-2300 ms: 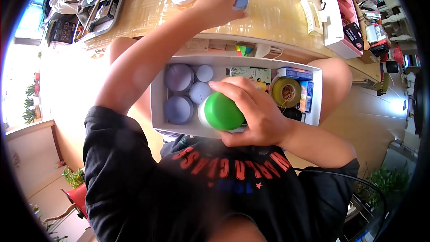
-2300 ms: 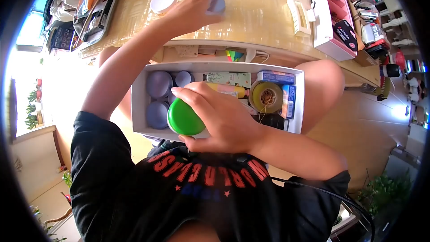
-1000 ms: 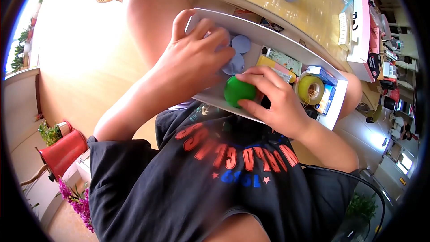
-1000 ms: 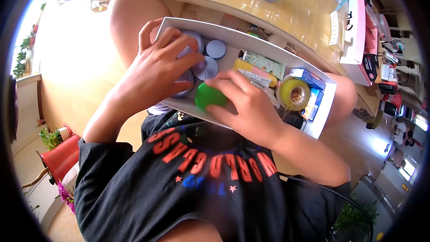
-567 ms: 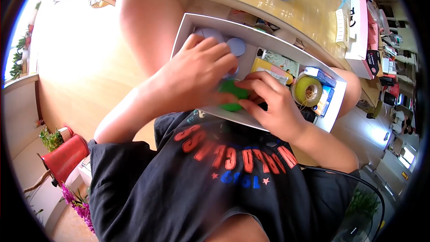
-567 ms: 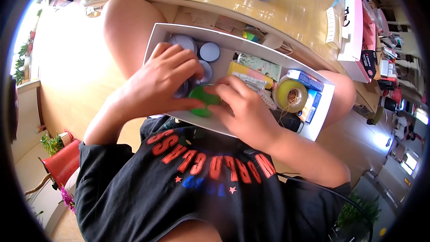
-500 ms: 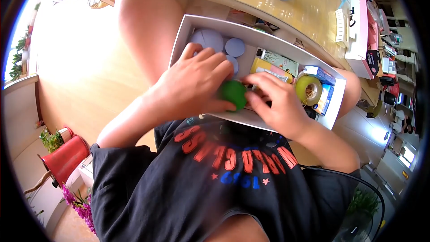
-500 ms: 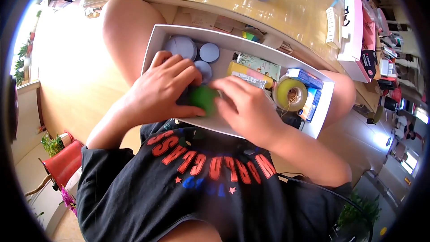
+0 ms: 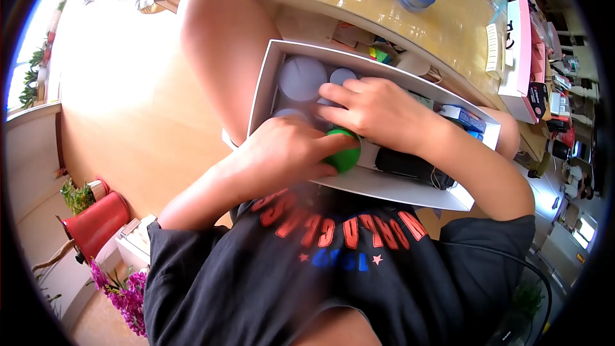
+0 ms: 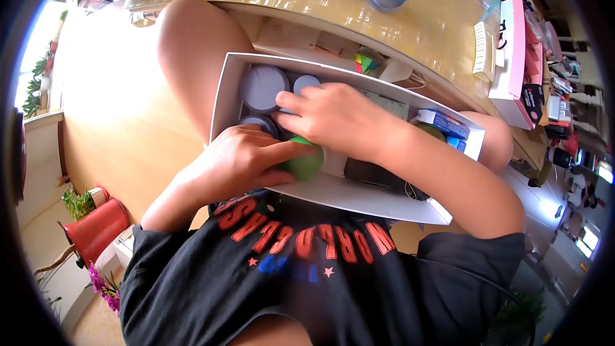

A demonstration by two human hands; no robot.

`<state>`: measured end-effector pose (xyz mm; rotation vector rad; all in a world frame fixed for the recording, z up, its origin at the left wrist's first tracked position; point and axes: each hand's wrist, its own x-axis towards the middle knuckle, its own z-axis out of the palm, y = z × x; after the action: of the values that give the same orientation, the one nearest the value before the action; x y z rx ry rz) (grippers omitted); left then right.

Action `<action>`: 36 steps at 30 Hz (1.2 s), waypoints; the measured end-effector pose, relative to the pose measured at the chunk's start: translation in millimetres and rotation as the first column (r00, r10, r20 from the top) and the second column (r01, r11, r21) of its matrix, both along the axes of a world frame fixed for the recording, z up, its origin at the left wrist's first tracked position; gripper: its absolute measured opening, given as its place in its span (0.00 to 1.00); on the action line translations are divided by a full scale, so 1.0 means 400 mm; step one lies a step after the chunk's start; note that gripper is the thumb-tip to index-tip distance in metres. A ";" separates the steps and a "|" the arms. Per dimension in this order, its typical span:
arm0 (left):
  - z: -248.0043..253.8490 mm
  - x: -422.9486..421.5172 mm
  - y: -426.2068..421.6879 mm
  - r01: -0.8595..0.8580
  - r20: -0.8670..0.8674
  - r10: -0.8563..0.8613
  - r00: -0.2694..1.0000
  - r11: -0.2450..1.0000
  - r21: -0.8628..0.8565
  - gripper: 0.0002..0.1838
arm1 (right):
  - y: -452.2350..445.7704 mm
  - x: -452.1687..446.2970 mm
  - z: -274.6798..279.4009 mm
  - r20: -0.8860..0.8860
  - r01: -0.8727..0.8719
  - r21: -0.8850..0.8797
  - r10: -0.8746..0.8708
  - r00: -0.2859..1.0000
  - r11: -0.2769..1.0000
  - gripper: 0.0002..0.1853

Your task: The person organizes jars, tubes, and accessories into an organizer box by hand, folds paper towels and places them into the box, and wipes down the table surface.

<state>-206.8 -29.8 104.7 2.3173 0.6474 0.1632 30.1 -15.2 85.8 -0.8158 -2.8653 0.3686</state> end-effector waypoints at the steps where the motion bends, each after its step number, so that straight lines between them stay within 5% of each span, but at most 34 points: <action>1: -0.002 0.001 -0.002 0.009 0.012 -0.009 1.000 1.000 0.001 0.22 | -0.004 0.002 -0.007 -0.018 0.014 0.031 -0.013 1.000 0.999 0.16; 10: -0.018 0.016 -0.005 0.063 0.105 -0.066 0.992 0.998 0.024 0.21 | -0.003 0.018 0.022 -0.063 0.031 0.022 -0.030 0.998 0.999 0.17; 14: -0.024 0.010 -0.012 -0.012 0.041 0.015 0.999 0.998 -0.064 0.21 | 0.014 0.047 0.102 -0.307 0.139 -0.320 -0.242 0.921 0.937 0.28; 20: 0.017 0.037 0.008 -0.036 0.050 0.038 0.998 0.999 -0.033 0.23 | 0.046 0.107 0.205 -0.400 0.577 -0.267 -0.633 0.662 0.772 0.32; 23: 0.012 0.040 0.010 -0.017 0.033 0.019 0.999 0.998 -0.057 0.23 | 0.081 0.165 0.187 -0.251 0.820 -0.185 -0.833 0.494 0.542 0.31; 26: 0.014 0.043 0.021 -0.028 0.017 0.028 0.999 1.000 -0.012 0.24 | 0.133 0.272 0.147 -0.252 0.874 -0.122 -0.866 0.431 0.470 0.29; 29: 0.022 0.040 0.039 -0.066 0.022 0.064 0.998 0.994 0.087 0.25 | 0.167 0.349 0.130 0.018 0.929 -0.107 -0.933 0.359 0.356 0.32; 32: 0.018 0.047 0.045 -0.114 0.037 0.110 0.993 0.985 0.132 0.24 | 0.216 0.429 0.057 0.208 0.895 -0.152 -0.872 0.444 0.419 0.33; 36: -0.006 0.043 0.035 -0.058 -0.019 0.058 0.998 0.998 -0.013 0.24 | 0.248 0.460 0.030 0.131 0.902 -0.125 -0.894 0.428 0.413 0.35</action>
<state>-189.7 -15.6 102.3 2.2911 0.7233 0.1636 214.3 84.1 97.9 -2.2309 -1.9332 0.4300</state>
